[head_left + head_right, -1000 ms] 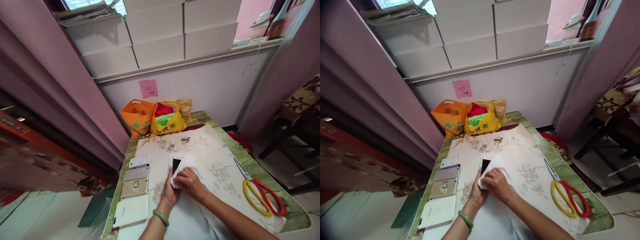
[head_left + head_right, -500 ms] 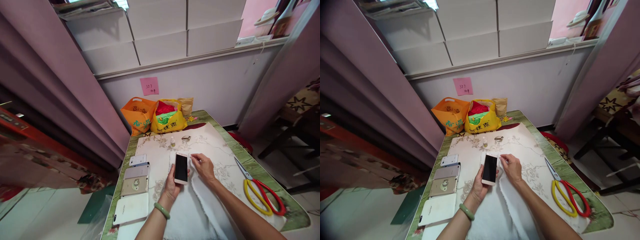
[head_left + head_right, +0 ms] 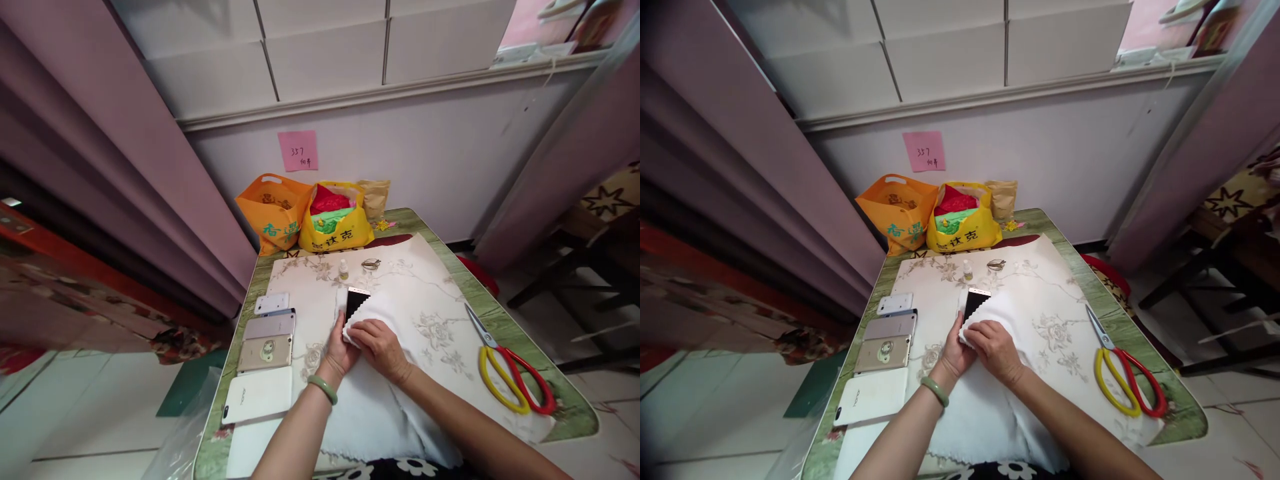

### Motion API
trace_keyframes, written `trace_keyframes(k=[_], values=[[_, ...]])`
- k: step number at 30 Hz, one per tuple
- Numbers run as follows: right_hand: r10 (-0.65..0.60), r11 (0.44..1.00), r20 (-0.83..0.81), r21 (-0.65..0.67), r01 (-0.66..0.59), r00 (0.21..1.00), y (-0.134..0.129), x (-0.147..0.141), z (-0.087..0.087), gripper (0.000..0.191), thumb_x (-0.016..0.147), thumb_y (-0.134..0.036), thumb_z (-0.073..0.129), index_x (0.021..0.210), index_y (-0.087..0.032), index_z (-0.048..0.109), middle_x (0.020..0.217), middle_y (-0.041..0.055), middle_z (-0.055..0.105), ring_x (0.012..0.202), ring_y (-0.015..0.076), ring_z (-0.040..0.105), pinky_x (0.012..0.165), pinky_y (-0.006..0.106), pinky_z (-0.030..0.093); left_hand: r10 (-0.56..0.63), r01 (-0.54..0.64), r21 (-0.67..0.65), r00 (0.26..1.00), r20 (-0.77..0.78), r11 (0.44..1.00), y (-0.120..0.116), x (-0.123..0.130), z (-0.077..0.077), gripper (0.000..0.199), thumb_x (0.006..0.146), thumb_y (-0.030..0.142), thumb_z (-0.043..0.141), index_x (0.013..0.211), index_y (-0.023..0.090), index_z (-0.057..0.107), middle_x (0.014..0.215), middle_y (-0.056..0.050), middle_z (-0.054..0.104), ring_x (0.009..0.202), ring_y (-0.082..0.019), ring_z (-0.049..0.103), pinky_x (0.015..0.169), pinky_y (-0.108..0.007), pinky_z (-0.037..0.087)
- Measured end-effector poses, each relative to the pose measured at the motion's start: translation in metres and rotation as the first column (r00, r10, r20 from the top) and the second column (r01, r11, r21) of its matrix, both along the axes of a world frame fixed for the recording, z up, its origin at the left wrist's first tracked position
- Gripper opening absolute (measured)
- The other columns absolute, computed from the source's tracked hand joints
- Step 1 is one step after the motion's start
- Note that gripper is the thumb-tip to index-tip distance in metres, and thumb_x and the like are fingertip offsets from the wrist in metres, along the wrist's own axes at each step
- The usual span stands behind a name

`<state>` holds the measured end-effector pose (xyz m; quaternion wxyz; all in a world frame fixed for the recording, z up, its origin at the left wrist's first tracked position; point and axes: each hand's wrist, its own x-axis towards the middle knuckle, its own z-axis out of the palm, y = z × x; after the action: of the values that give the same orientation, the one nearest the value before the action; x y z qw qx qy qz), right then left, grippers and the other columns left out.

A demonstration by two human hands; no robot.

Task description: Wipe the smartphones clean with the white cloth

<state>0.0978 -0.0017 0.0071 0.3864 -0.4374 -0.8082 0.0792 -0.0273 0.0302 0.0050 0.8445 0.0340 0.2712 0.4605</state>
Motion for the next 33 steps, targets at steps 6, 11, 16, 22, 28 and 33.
trace_keyframes(k=[6,11,16,22,28,33], values=[[-0.113,0.993,0.189,-0.015,0.118,0.975,0.02,0.019,0.017,0.033,0.095,-0.027,0.053,0.126,-0.037,0.06,0.125,-0.0005,0.065,0.13,0.0279,0.045,0.113,0.056,0.018,0.068,-0.068,-0.01,0.997,0.032,0.998,0.006,0.006,-0.007,0.032,0.091,0.034,0.057,0.111,0.011,0.064,0.102,-0.009,0.073,0.099,-0.018,0.068,0.096,-0.03,0.05],[-0.277,0.958,0.243,-0.002,0.286,0.93,0.031,0.022,0.016,0.039,0.096,-0.028,0.05,0.134,-0.034,0.054,0.135,0.0017,0.059,0.137,0.0343,0.036,0.112,0.067,0.007,0.123,-0.123,0.006,0.992,0.022,0.992,0.004,0.009,-0.006,0.032,0.09,0.029,0.058,0.118,0.014,0.064,0.117,-0.009,0.07,0.114,-0.019,0.062,0.105,-0.03,0.043],[-0.149,0.987,0.297,-0.011,0.159,0.943,-0.007,0.022,0.013,0.047,0.096,-0.022,0.047,0.141,-0.032,0.047,0.14,0.0022,0.055,0.138,0.0324,0.035,0.113,0.066,0.009,0.084,-0.085,0.043,0.996,0.009,0.995,-0.001,0.002,-0.003,0.038,0.089,0.035,0.06,0.12,0.013,0.063,0.118,-0.011,0.069,0.116,-0.023,0.061,0.104,-0.035,0.045],[0.081,0.996,0.293,-0.07,-0.063,0.953,-0.015,0.015,0.021,0.047,0.097,-0.03,0.05,0.143,-0.038,0.043,0.141,-0.0003,0.054,0.139,0.0274,0.036,0.116,0.063,0.008,-0.056,0.054,-0.036,0.997,-0.046,0.998,-0.003,-0.001,-0.004,0.041,0.087,0.044,0.061,0.105,0.007,0.067,0.095,-0.014,0.073,0.102,-0.026,0.067,0.094,-0.037,0.051],[-0.211,0.954,0.456,-0.099,0.284,0.865,0.028,0.022,0.013,0.053,0.099,-0.051,0.034,0.149,-0.033,0.032,0.15,0.0013,0.042,0.144,0.0305,0.025,0.113,0.068,-0.003,0.135,-0.134,0.031,0.991,-0.023,0.99,-0.002,0.008,-0.003,0.031,0.09,0.03,0.059,0.117,0.016,0.065,0.113,-0.006,0.071,0.104,-0.017,0.066,0.098,-0.027,0.047],[-0.305,0.924,0.537,-0.034,0.382,0.787,0.01,0.039,0.004,0.057,0.099,-0.052,0.03,0.151,-0.028,0.028,0.152,0.0022,0.04,0.145,0.0316,0.022,0.114,0.066,-0.004,0.093,-0.093,0.047,0.996,-0.008,0.995,-0.002,0.006,-0.001,0.036,0.091,0.033,0.058,0.121,0.015,0.064,0.12,-0.008,0.069,0.112,-0.019,0.063,0.105,-0.03,0.043]])
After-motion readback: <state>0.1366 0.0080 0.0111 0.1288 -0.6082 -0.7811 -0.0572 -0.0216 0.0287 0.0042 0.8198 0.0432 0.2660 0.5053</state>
